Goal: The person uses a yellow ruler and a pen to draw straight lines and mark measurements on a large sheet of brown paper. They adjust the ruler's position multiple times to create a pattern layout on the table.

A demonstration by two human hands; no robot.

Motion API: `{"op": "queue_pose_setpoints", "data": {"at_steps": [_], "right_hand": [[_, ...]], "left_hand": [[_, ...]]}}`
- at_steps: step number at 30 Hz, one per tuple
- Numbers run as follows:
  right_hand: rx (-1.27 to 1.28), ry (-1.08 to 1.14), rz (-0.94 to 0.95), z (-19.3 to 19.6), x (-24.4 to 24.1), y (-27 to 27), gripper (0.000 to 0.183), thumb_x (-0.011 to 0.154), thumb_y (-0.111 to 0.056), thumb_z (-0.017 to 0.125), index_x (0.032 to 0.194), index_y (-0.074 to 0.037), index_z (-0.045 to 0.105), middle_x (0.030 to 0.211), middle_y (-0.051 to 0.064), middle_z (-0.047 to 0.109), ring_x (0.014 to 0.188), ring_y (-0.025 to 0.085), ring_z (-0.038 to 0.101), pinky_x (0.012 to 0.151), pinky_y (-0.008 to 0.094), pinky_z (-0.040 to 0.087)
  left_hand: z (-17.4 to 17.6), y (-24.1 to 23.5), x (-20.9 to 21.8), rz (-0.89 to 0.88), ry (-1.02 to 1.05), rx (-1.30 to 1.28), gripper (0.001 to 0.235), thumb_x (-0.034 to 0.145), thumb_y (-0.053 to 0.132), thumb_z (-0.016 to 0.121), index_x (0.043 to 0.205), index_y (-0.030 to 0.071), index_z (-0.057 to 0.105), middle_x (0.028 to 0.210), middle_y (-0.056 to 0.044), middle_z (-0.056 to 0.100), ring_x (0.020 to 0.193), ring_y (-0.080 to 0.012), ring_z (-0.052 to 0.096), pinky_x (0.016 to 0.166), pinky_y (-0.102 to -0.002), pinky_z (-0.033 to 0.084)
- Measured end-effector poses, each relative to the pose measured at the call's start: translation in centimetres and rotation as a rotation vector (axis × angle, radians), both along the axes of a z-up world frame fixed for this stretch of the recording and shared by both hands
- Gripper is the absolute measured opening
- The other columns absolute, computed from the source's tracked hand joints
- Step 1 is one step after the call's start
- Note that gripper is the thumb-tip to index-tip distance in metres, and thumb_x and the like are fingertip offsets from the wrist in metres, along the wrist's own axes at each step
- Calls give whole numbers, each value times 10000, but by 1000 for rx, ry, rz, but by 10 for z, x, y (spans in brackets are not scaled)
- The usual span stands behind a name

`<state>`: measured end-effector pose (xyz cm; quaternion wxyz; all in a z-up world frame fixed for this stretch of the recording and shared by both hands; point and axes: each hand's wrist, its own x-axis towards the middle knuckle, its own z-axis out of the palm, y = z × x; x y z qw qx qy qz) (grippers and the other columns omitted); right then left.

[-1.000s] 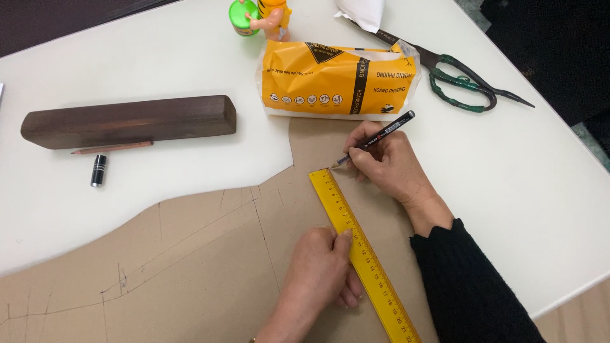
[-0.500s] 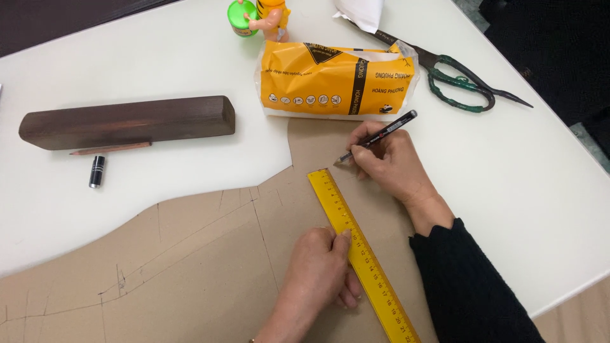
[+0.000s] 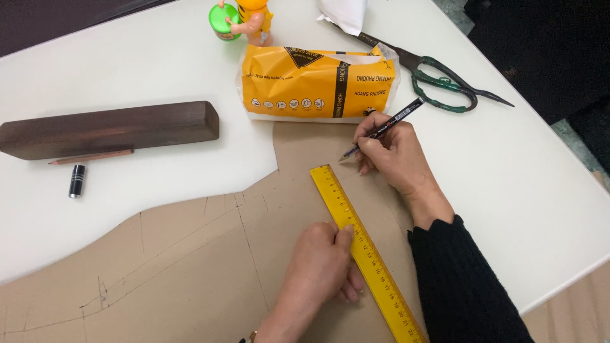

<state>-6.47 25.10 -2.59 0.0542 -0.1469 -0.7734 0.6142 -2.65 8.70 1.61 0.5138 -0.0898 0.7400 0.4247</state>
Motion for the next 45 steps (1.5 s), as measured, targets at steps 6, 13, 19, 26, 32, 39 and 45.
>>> {"op": "queue_pose_setpoints", "data": {"at_steps": [6, 13, 19, 26, 32, 39, 45], "right_hand": [[0, 28, 31, -4, -1, 2, 78, 879, -22, 506, 849, -65, 563, 648, 82, 603, 502, 125, 583, 463, 208, 523], [1, 37, 51, -7, -2, 4, 87, 865, -13, 505, 846, -72, 566, 666, 70, 594, 498, 116, 568, 462, 200, 511], [14, 46, 77, -9, -2, 4, 75, 853, -24, 517, 836, -65, 577, 667, 70, 611, 518, 110, 578, 466, 195, 506], [39, 53, 110, -6, -1, 2, 66, 854, -25, 531, 852, -68, 582, 671, 75, 634, 515, 116, 575, 479, 201, 504], [71, 25, 97, -4, -1, 0, 71, 834, -35, 539, 846, -65, 602, 726, 72, 639, 547, 113, 576, 475, 201, 502], [91, 18, 103, -2, -1, -2, 73, 829, -49, 542, 844, -72, 610, 729, 66, 638, 552, 108, 568, 476, 197, 500], [41, 51, -5, -4, 2, 11, 93, 860, -26, 505, 822, -58, 583, 656, 74, 606, 499, 122, 581, 464, 207, 520]], "left_hand": [[-6, 1, 1, 3, 28, 28, 359, 1042, 281, 406, 916, 9, 602, 565, -143, 665, 396, -195, 612, 347, -268, 513], [0, 3, -1, -43, 40, -49, 334, 1043, 319, 422, 981, 54, 614, 620, -92, 694, 433, -155, 635, 408, -247, 559], [-1, 2, 0, -22, 15, -21, 339, 1044, 300, 414, 979, 35, 614, 596, -114, 680, 410, -166, 619, 373, -242, 534], [1, 3, -1, -38, 27, -60, 325, 1041, 320, 443, 957, 59, 618, 617, -87, 692, 424, -141, 626, 400, -227, 544], [-2, 3, 0, -20, 28, -29, 334, 1045, 307, 434, 942, 44, 612, 587, -103, 677, 410, -158, 620, 378, -242, 538], [-8, 3, 0, -32, 41, -20, 341, 1043, 306, 422, 944, 39, 609, 585, -111, 679, 406, -163, 621, 364, -250, 528], [-14, 0, 2, -1, 30, 36, 352, 1037, 274, 416, 909, 5, 604, 559, -147, 660, 380, -193, 600, 330, -267, 498]]}}
